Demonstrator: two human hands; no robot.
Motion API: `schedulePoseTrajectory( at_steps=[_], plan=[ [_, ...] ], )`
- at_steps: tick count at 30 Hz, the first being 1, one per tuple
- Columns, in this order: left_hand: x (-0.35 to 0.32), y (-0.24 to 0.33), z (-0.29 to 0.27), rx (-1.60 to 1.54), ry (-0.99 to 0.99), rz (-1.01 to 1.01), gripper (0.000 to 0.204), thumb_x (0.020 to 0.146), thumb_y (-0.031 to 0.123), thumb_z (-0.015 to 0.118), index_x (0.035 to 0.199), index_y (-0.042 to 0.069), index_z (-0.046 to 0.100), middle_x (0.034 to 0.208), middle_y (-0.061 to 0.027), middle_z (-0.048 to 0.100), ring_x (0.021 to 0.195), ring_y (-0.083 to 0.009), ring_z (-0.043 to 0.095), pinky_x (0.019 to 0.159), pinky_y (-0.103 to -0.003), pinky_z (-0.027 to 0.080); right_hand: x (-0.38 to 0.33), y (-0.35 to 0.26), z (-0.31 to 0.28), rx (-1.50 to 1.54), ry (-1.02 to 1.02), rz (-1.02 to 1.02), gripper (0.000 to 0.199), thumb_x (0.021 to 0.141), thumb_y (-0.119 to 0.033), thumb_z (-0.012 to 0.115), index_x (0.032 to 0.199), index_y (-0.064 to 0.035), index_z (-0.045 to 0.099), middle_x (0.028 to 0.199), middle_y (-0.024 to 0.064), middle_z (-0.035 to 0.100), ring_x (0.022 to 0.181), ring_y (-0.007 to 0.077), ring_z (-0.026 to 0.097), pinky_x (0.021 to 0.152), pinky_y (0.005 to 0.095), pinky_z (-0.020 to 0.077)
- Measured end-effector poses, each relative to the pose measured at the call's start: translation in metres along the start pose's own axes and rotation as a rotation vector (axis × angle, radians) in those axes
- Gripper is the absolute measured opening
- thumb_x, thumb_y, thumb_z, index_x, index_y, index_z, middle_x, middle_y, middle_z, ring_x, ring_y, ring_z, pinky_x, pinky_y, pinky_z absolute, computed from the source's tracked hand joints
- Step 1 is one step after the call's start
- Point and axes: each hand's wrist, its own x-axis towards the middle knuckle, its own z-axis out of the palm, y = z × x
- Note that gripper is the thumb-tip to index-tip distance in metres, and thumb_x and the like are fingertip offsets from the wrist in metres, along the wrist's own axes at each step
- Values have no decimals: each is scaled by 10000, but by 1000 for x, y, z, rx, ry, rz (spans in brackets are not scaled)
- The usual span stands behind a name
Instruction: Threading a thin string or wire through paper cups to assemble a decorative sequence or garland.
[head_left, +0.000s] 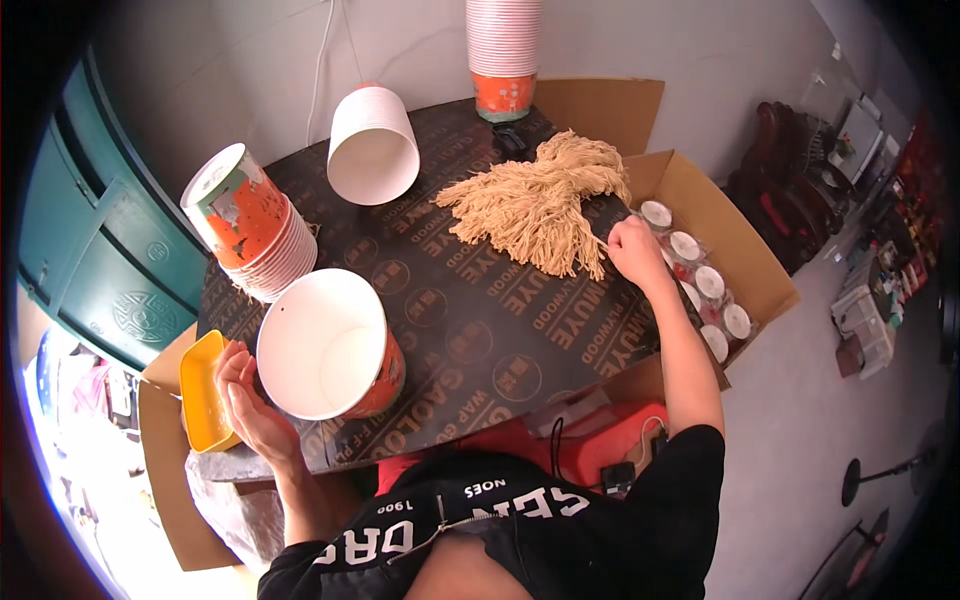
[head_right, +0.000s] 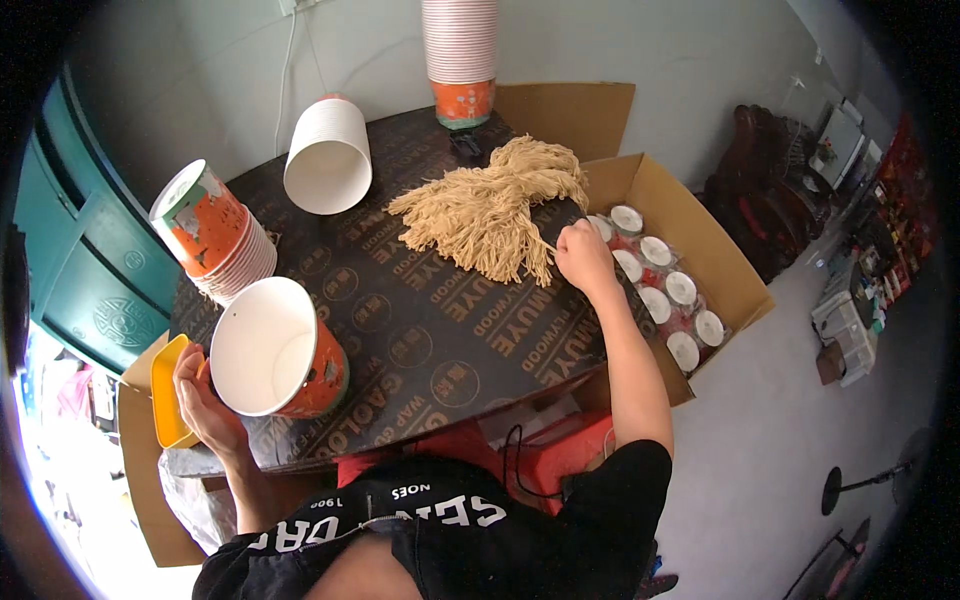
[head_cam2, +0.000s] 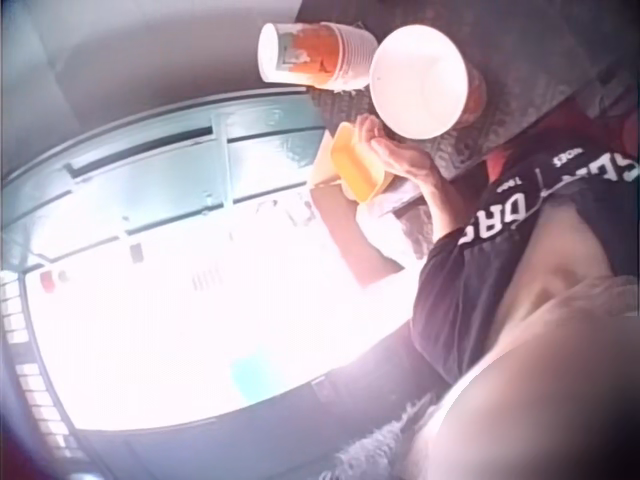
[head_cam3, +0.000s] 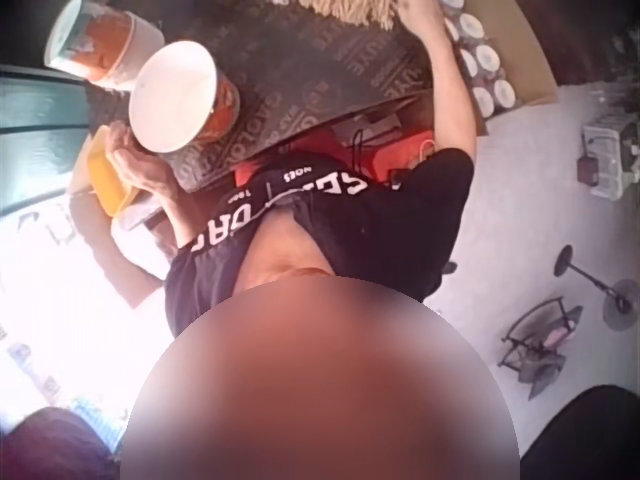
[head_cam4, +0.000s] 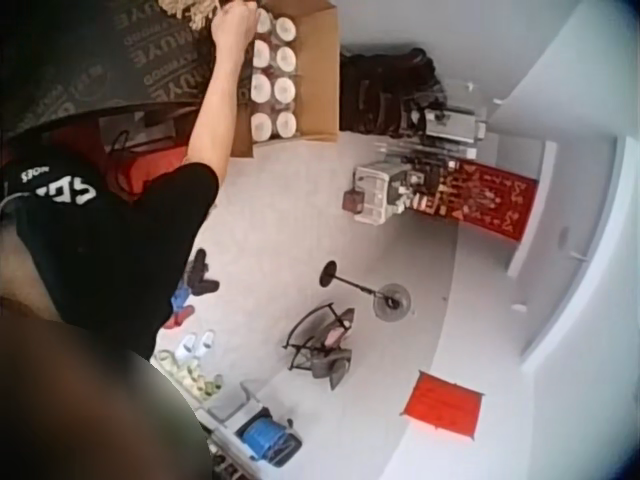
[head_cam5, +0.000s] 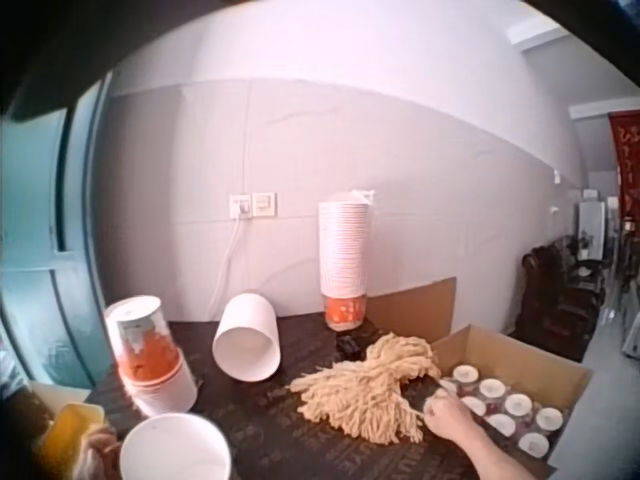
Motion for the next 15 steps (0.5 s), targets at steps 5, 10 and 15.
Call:
schedulePoseTrajectory(
  at_steps=[5, 10, 15],
  plan=[
    [-1, 5, -3, 24, 14, 0, 406, 1041, 273, 337, 1139, -45, 569, 1350, -195, 513, 1218, -267, 510, 1044, -387, 401, 14, -27, -48, 1441, -316, 850, 169, 867, -125, 563, 730, -40, 612, 770, 70, 654, 592, 86, 521, 525, 225, 422],
    [-1, 4, 2, -43, 1, -14, 400, 1040, 266, 341, 1132, -50, 568, 1351, -200, 509, 1220, -277, 509, 1044, -393, 404, -2, -11, -10, 564, -43, 337, 35, 840, -38, 614, 867, -25, 631, 770, 112, 656, 688, 272, 637, 659, 382, 506],
    [-3, 7, 5, -30, 20, 2, 395, 1036, 262, 345, 1110, -51, 575, 1342, -200, 513, 1226, -284, 506, 1051, -397, 400, 8, -45, -15, 291, -23, -81, 97, 838, -16, 640, 928, -47, 660, 952, 101, 580, 980, 300, 602, 797, 412, 505]
  ],
)
